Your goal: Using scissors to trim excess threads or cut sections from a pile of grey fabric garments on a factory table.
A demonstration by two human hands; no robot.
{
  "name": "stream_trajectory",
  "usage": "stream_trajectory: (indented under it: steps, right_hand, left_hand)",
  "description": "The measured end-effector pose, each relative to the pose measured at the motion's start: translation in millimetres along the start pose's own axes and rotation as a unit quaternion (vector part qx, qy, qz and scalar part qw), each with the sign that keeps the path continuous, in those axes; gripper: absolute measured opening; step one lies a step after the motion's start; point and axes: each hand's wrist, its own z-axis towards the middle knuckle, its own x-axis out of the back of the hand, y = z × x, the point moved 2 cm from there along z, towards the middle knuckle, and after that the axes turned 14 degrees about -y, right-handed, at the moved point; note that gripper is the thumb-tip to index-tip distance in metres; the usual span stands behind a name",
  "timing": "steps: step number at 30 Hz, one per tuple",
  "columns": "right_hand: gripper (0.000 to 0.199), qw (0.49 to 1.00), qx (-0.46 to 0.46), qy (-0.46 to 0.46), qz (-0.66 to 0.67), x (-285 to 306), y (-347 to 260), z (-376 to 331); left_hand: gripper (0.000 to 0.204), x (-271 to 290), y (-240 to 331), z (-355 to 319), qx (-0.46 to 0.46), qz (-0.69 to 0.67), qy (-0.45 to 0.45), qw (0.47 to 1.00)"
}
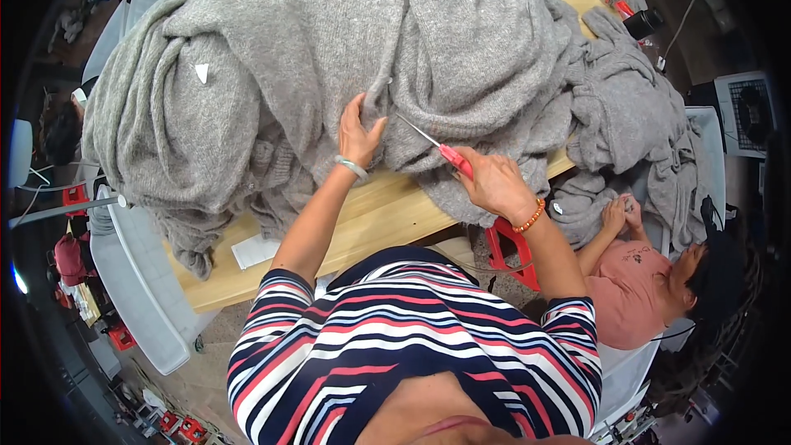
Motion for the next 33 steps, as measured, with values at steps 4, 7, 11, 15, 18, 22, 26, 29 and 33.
stream_trajectory:
  steps: [4, 7, 11, 15, 18, 22, 26, 29, 33]
  right_hand:
    - [0.037, 1.0, -0.02, -0.001, 0.001, -5, -1, -5]
    - [0.032, 0.999, 0.004, 0.037, -0.003, -9, -4, -5]
    - [0.028, 1.0, -0.001, 0.026, -0.011, -15, -10, -2]
    - [0.025, 0.999, 0.016, -0.035, -0.03, -29, -8, -7]
    - [0.025, 0.999, 0.012, -0.03, -0.017, -30, -10, -11]
    - [0.03, 0.999, 0.021, -0.02, -0.015, -41, -7, -8]
    - [0.028, 0.999, 0.021, 0.03, 0.024, -43, 0, -10]
    - [0.026, 1.0, 0.011, 0.017, -0.007, -47, -4, -14]
    - [0.022, 0.999, 0.032, -0.025, -0.022, -57, -17, -18]
  left_hand:
    - [0.039, -2, -1, 0, 0.083, -0.083, -0.023, 0.993]
    - [0.028, -7, -6, 5, 0.083, -0.048, -0.006, 0.995]
    - [0.019, -11, -26, 12, 0.161, -0.155, -0.083, 0.971]
    - [0.015, -11, -42, 8, 0.161, -0.364, -0.086, 0.913]
    - [0.015, -15, -52, -2, 0.157, -0.416, -0.074, 0.893]
    - [0.026, -14, -46, -21, 0.146, -0.221, -0.076, 0.961]
    - [0.045, -4, -2, -54, -0.017, 0.169, -0.052, 0.984]
    - [0.025, -4, -34, -62, -0.037, 0.138, -0.049, 0.988]
    - [0.009, 5, -31, -47, 0.144, -0.24, -0.085, 0.956]
